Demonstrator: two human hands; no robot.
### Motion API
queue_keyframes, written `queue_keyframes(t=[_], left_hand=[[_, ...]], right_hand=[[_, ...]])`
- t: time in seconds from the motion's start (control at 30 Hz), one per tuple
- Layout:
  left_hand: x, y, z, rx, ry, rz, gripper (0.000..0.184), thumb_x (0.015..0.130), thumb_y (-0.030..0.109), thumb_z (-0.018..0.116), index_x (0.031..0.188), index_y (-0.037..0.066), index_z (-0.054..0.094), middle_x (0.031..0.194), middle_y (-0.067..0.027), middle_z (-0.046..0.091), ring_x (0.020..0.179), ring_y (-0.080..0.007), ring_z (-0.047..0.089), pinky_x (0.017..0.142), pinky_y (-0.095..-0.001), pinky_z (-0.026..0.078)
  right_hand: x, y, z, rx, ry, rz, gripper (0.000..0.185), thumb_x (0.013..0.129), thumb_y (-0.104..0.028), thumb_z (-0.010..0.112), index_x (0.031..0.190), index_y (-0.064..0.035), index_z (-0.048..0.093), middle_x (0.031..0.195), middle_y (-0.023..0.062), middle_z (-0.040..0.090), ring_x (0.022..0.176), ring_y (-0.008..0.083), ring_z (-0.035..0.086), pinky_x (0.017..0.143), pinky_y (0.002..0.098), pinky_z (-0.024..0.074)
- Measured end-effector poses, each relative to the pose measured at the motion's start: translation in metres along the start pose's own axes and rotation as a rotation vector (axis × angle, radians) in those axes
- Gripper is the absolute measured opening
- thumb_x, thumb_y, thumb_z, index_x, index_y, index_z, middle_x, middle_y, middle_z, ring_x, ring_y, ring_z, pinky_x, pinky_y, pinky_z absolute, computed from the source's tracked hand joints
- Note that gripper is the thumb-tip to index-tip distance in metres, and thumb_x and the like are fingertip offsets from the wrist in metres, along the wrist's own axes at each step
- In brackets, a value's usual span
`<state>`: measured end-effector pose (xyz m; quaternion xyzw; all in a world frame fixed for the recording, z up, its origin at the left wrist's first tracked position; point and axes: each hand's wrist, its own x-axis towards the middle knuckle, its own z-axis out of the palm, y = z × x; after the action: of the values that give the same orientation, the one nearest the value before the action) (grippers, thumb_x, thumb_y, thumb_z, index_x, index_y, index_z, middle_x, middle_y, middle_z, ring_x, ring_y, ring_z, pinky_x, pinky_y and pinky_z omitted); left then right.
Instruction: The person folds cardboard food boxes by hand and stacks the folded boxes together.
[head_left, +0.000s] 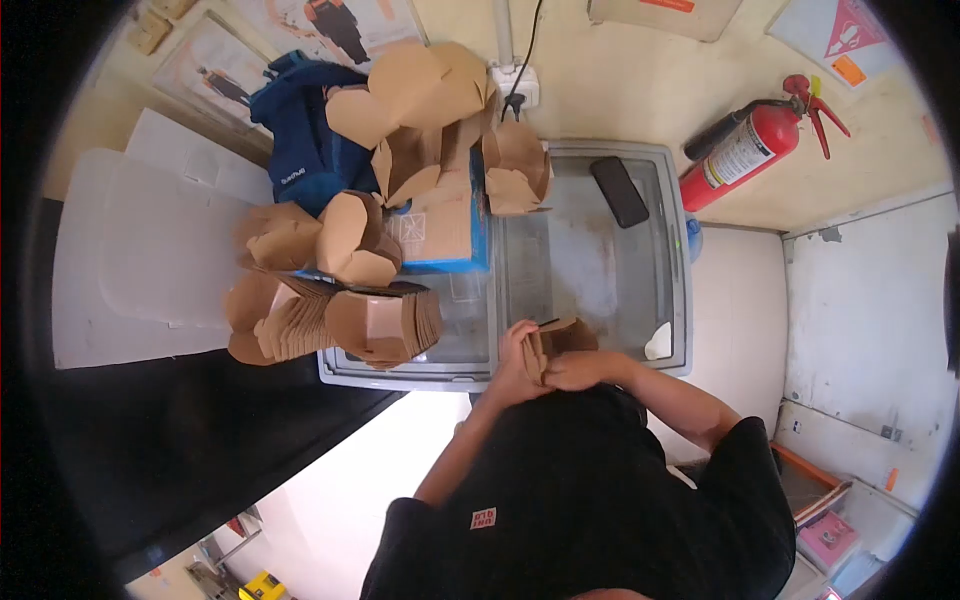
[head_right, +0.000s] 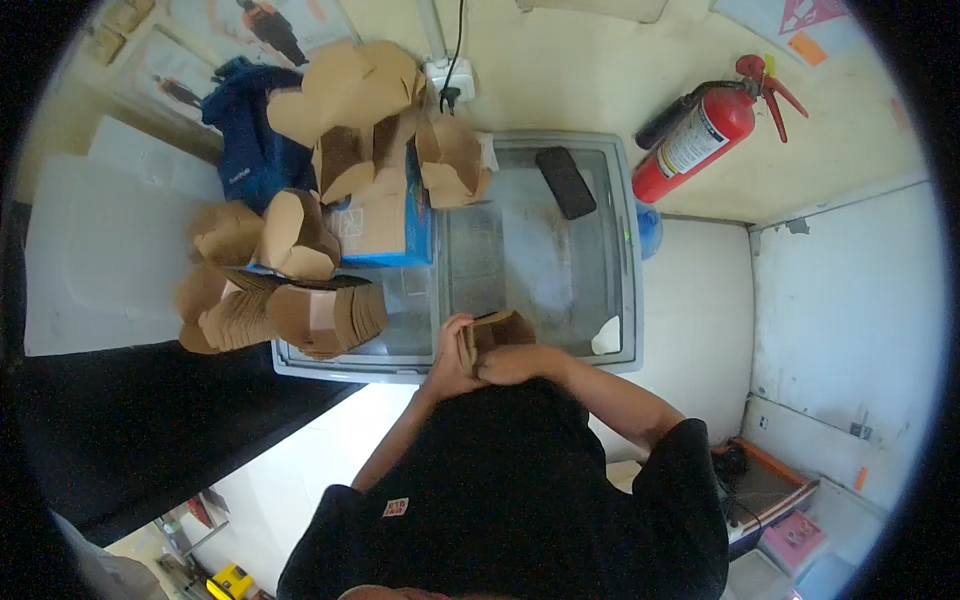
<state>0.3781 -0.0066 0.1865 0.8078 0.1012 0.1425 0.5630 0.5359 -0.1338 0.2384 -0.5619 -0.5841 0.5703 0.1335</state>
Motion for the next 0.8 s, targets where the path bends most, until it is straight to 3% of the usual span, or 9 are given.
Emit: queue_keyframes(t=[0.07, 0.13, 0.2, 0.27, 0.37, 0.47, 0.57, 0.7, 0.8], left_hand=[[-0.010, -0.016, 0.001, -0.221, 0.032, -0.099, 0.110, 0.061, 0.027, 0.098, 0.146, 0.007, 0.031, 0.137, -0.0183, 0.043, 0.136, -0.0346, 0.042, 0.115, -0.0468, 0.035], [-0.002, 0.015, -0.017, -0.181, 0.021, -0.167, 0.108, 0.067, 0.029, 0.098, 0.147, 0.005, 0.029, 0.137, -0.0173, 0.042, 0.135, -0.0311, 0.043, 0.114, -0.0445, 0.037], [-0.008, 0.008, -0.018, -0.227, 0.018, -0.257, 0.108, 0.068, 0.030, 0.098, 0.146, 0.004, 0.028, 0.137, -0.0174, 0.042, 0.134, -0.0311, 0.044, 0.113, -0.0442, 0.037], [-0.008, 0.002, -0.014, -0.217, -0.017, -0.187, 0.111, 0.067, 0.035, 0.098, 0.149, 0.005, 0.029, 0.140, -0.0189, 0.042, 0.132, -0.0337, 0.046, 0.114, -0.0446, 0.038], [-0.003, 0.000, -0.008, -0.201, -0.076, -0.197, 0.116, 0.064, 0.040, 0.098, 0.151, 0.005, 0.029, 0.139, -0.0212, 0.044, 0.133, -0.0371, 0.047, 0.114, -0.0457, 0.038], [0.000, 0.005, -0.009, -0.005, -0.141, -0.197, 0.123, 0.066, 0.033, 0.099, 0.153, 0.004, 0.018, 0.144, -0.0194, 0.040, 0.138, -0.0325, 0.042, 0.116, -0.0452, 0.036], [-0.004, 0.008, -0.003, -0.011, -0.007, -0.202, 0.120, 0.064, 0.035, 0.099, 0.151, 0.002, 0.023, 0.142, -0.0203, 0.042, 0.136, -0.0348, 0.044, 0.115, -0.0464, 0.037], [0.016, 0.024, -0.009, 0.284, 0.224, -0.080, 0.115, 0.061, 0.037, 0.099, 0.146, -0.002, 0.031, 0.137, -0.0242, 0.045, 0.129, -0.0415, 0.047, 0.109, -0.0498, 0.041], [0.032, 0.042, -0.012, 0.346, 0.165, -0.159, 0.116, 0.060, 0.039, 0.099, 0.146, -0.002, 0.032, 0.136, -0.0239, 0.046, 0.128, -0.0424, 0.047, 0.108, -0.0504, 0.040]], right_hand=[[-0.015, -0.024, -0.025, 0.015, 0.214, -0.092, 0.033, 0.102, -0.030, 0.053, 0.118, -0.0060, 0.070, 0.111, 0.0123, 0.073, 0.097, 0.0257, 0.068, 0.093, 0.0388, 0.0513], [-0.041, -0.061, -0.075, 0.185, 0.490, -0.146, 0.029, 0.099, -0.026, 0.058, 0.118, -0.0068, 0.069, 0.109, 0.0111, 0.073, 0.094, 0.0264, 0.068, 0.089, 0.0404, 0.0526], [-0.035, -0.057, -0.116, 0.137, 0.909, -0.018, 0.028, 0.095, -0.020, 0.066, 0.121, -0.0080, 0.069, 0.115, 0.0110, 0.072, 0.098, 0.0263, 0.069, 0.086, 0.0403, 0.0540], [-0.016, -0.049, -0.155, -0.010, 1.303, -0.057, 0.028, 0.091, -0.019, 0.073, 0.117, -0.0088, 0.072, 0.131, 0.0106, 0.066, 0.114, 0.0289, 0.065, 0.100, 0.0407, 0.0499], [0.018, -0.043, -0.192, -0.542, 1.528, -0.088, 0.022, 0.086, -0.018, 0.077, 0.105, -0.0082, 0.074, 0.142, 0.0098, 0.059, 0.131, 0.0333, 0.055, 0.112, 0.0484, 0.0400], [0.029, -0.015, -0.204, -0.770, 1.267, -0.029, 0.017, 0.082, -0.019, 0.079, 0.094, -0.0075, 0.073, 0.145, 0.0098, 0.056, 0.141, 0.0366, 0.045, 0.121, 0.0553, 0.0273], [-0.015, -0.054, -0.189, -0.789, 1.290, -0.156, 0.016, 0.080, -0.018, 0.081, 0.088, -0.0074, 0.073, 0.143, 0.0105, 0.058, 0.141, 0.0343, 0.048, 0.121, 0.0570, 0.0280], [-0.077, -0.087, -0.136, -0.685, 1.382, -0.183, 0.013, 0.078, -0.010, 0.078, 0.074, -0.0068, 0.066, 0.102, 0.0078, 0.074, 0.113, 0.0293, 0.069, 0.117, 0.0547, 0.0354], [-0.089, -0.076, -0.104, -0.444, 1.340, -0.171, 0.019, 0.079, -0.008, 0.077, 0.069, -0.0064, 0.061, 0.079, 0.0055, 0.070, 0.086, 0.0258, 0.069, 0.102, 0.0494, 0.0460]])
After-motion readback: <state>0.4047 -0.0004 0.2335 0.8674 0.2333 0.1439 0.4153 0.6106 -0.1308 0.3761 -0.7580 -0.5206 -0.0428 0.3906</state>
